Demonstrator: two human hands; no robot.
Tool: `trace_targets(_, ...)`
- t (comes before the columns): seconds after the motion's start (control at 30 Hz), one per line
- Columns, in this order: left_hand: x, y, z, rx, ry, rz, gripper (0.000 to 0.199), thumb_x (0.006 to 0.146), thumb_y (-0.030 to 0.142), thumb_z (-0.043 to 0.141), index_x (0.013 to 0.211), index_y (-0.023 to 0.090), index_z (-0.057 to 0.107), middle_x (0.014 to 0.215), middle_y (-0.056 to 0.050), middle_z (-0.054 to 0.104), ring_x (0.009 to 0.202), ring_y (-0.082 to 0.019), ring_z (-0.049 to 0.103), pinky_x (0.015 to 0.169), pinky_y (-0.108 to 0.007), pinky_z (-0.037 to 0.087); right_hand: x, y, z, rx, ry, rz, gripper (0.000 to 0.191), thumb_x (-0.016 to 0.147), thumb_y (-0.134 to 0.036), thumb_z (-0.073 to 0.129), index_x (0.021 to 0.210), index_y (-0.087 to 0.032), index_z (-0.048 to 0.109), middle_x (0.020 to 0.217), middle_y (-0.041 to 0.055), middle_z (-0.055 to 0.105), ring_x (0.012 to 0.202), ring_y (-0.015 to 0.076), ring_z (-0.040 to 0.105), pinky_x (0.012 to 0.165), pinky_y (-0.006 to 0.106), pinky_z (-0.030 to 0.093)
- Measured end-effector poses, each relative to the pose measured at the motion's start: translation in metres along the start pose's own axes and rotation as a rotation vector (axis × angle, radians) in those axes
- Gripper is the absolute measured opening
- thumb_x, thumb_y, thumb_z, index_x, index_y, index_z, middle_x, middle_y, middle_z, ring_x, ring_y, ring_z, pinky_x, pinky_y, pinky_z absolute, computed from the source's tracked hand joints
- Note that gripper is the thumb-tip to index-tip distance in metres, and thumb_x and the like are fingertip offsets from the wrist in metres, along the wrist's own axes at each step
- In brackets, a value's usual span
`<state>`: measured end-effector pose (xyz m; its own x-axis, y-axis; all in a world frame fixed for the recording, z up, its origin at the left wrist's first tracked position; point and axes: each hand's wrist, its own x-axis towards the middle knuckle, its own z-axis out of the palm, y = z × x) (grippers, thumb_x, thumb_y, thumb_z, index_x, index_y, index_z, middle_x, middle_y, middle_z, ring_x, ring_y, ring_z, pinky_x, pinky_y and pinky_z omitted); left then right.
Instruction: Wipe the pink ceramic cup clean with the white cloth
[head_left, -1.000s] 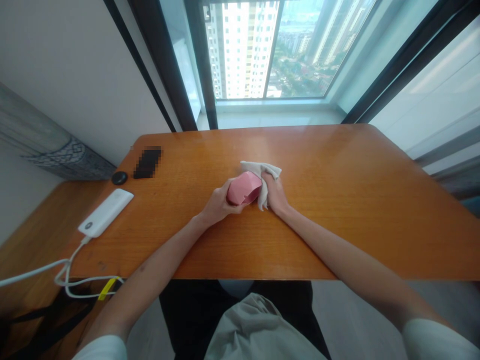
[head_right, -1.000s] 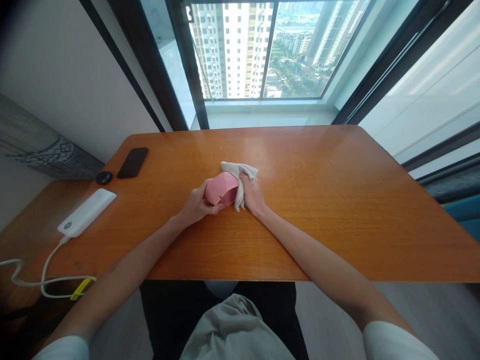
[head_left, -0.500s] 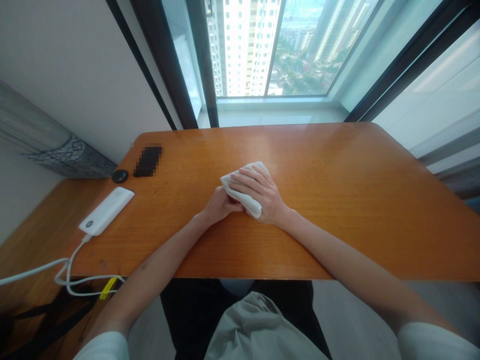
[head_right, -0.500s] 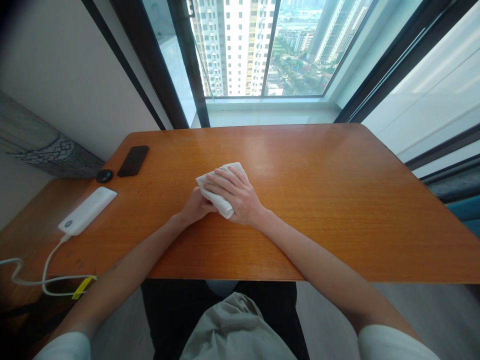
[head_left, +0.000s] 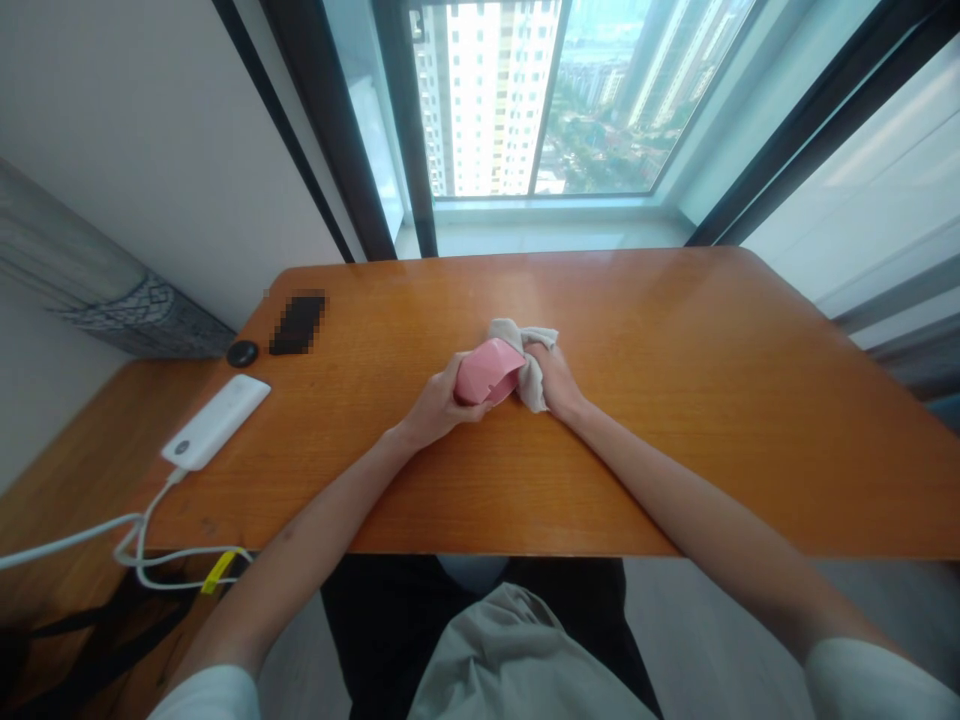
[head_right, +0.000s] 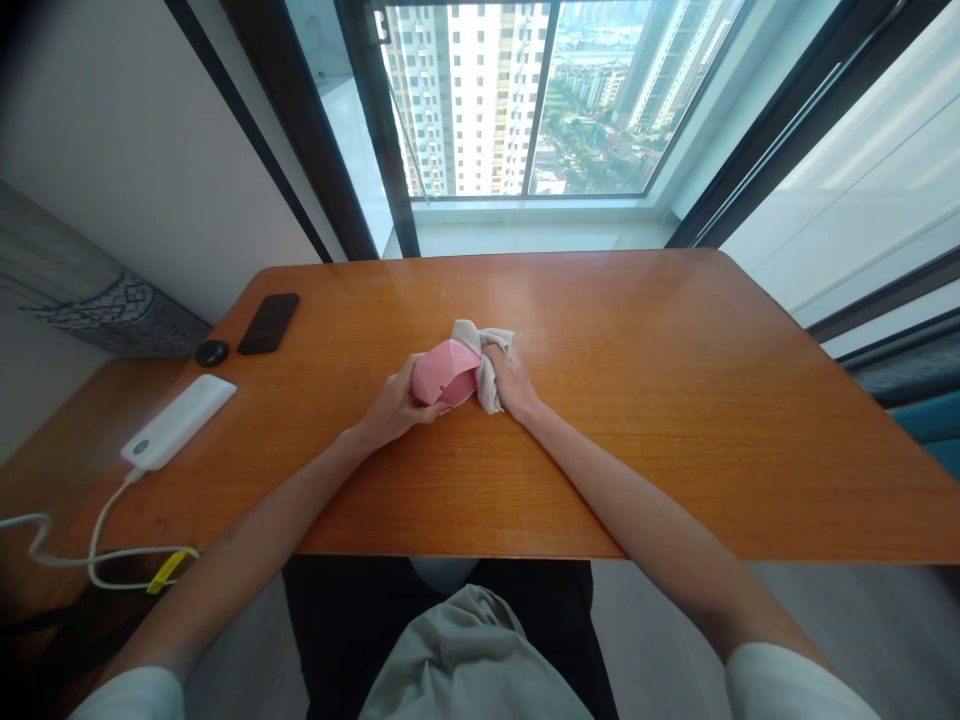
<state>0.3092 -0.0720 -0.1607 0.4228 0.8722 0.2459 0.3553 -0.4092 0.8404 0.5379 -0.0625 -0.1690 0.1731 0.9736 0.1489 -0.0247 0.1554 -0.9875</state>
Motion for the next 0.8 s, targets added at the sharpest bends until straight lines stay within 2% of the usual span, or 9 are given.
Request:
trace_targets(0.13, -0.001, -0.004, -0.001, -0.026, -0.027, 0.036, 0.068, 0.084, 0.04, 0.087, 0.141, 0.019, 0.056, 0.118, -0.006, 0.076, 0.095, -0.019, 0.069, 0.084, -0.027, 0.057, -0.005, -0.002, 0.003, -0.006, 0.04, 0.007, 0.029, 0.096, -0.053, 0.068, 0.088, -0.027, 0.078, 0.086, -0.0036, 0.076, 0.086, 0.0223, 0.068, 0.087, 0.036, 0.057)
trace_targets(0.23, -0.003, -0.007, -0.004, 0.01, -0.034, 0.082, 0.073, 0.089, 0.044, 0.087, 0.148, 0.02, 0.053, 0.139, -0.015, 0.071, 0.119, -0.028, 0.071, 0.103, -0.039, 0.059, -0.014, -0.006, 0.007, -0.008, 0.043, -0.031, 0.038, 0.097, -0.064, 0.069, 0.098, -0.028, 0.082, 0.093, -0.0011, 0.081, 0.092, 0.0255, 0.074, 0.093, 0.04, 0.061)
trace_targets(0.3, -0.004, -0.01, -0.006, 0.1, -0.026, 0.131, 0.084, 0.089, 0.045, 0.089, 0.157, 0.022, 0.047, 0.156, -0.02, 0.062, 0.141, -0.036, 0.063, 0.121, -0.051, 0.052, -0.02, -0.012, 0.008, -0.046, -0.042, -0.176, 0.041, 0.1, -0.065, 0.067, 0.113, -0.029, 0.084, 0.111, 0.0019, 0.085, 0.111, 0.029, 0.077, 0.108, 0.046, 0.06)
trace_targets(0.37, -0.005, -0.012, -0.007, 0.2, -0.043, 0.181, 0.095, 0.087, 0.046, 0.092, 0.164, 0.023, 0.041, 0.167, -0.022, 0.053, 0.156, -0.041, 0.051, 0.132, -0.059, 0.039, -0.023, -0.02, 0.007, -0.116, -0.134, -0.382, 0.042, 0.106, -0.06, 0.063, 0.129, -0.031, 0.082, 0.135, 0.0048, 0.082, 0.133, 0.0306, 0.073, 0.124, 0.051, 0.053)
trace_targets(0.43, -0.004, -0.013, -0.006, 0.277, -0.087, 0.217, 0.098, 0.087, 0.047, 0.092, 0.166, 0.023, 0.038, 0.17, -0.023, 0.05, 0.163, -0.042, 0.043, 0.137, -0.063, 0.028, -0.026, -0.028, 0.004, -0.225, -0.186, -0.569, 0.042, 0.11, -0.053, 0.059, 0.14, -0.031, 0.077, 0.15, 0.0075, 0.076, 0.144, 0.0315, 0.068, 0.129, 0.055, 0.049)
trace_targets(0.53, -0.002, -0.013, -0.003, 0.338, -0.124, 0.222, 0.091, 0.091, 0.046, 0.089, 0.164, 0.022, 0.041, 0.17, -0.023, 0.051, 0.165, -0.043, 0.041, 0.139, -0.066, 0.02, -0.028, -0.037, 0.0, -0.417, -0.209, -0.779, 0.045, 0.11, -0.047, 0.058, 0.15, -0.033, 0.072, 0.156, 0.0095, 0.072, 0.146, 0.0348, 0.066, 0.127, 0.061, 0.051)
trace_targets(0.6, 0.0, -0.013, -0.001, 0.337, -0.099, 0.217, 0.081, 0.091, 0.044, 0.089, 0.157, 0.021, 0.048, 0.165, -0.022, 0.056, 0.16, -0.043, 0.048, 0.137, -0.066, 0.025, -0.029, -0.039, -0.001, -0.527, -0.229, -0.876, 0.049, 0.107, -0.047, 0.063, 0.154, -0.035, 0.07, 0.157, 0.0084, 0.071, 0.148, 0.0373, 0.065, 0.128, 0.063, 0.051)
trace_targets(0.67, 0.002, -0.013, -0.001, 0.297, -0.061, 0.233, 0.072, 0.087, 0.043, 0.091, 0.146, 0.02, 0.057, 0.155, -0.02, 0.065, 0.149, -0.042, 0.058, 0.131, -0.064, 0.037, -0.03, -0.039, -0.001, -0.63, -0.252, -0.943, 0.052, 0.105, -0.046, 0.067, 0.156, -0.036, 0.067, 0.16, 0.007, 0.069, 0.15, 0.0389, 0.064, 0.13, 0.065, 0.048)
trace_targets(0.8, 0.002, -0.014, -0.002, 0.097, 0.023, 0.239, 0.072, 0.081, 0.045, 0.093, 0.14, 0.019, 0.061, 0.141, -0.016, 0.073, 0.127, -0.036, 0.072, 0.11, -0.052, 0.059, -0.032, -0.039, 0.005, -0.795, -0.285, -1.036, 0.06, 0.105, -0.038, 0.067, 0.165, -0.034, 0.058, 0.167, 0.0088, 0.063, 0.155, 0.0405, 0.058, 0.133, 0.068, 0.042)
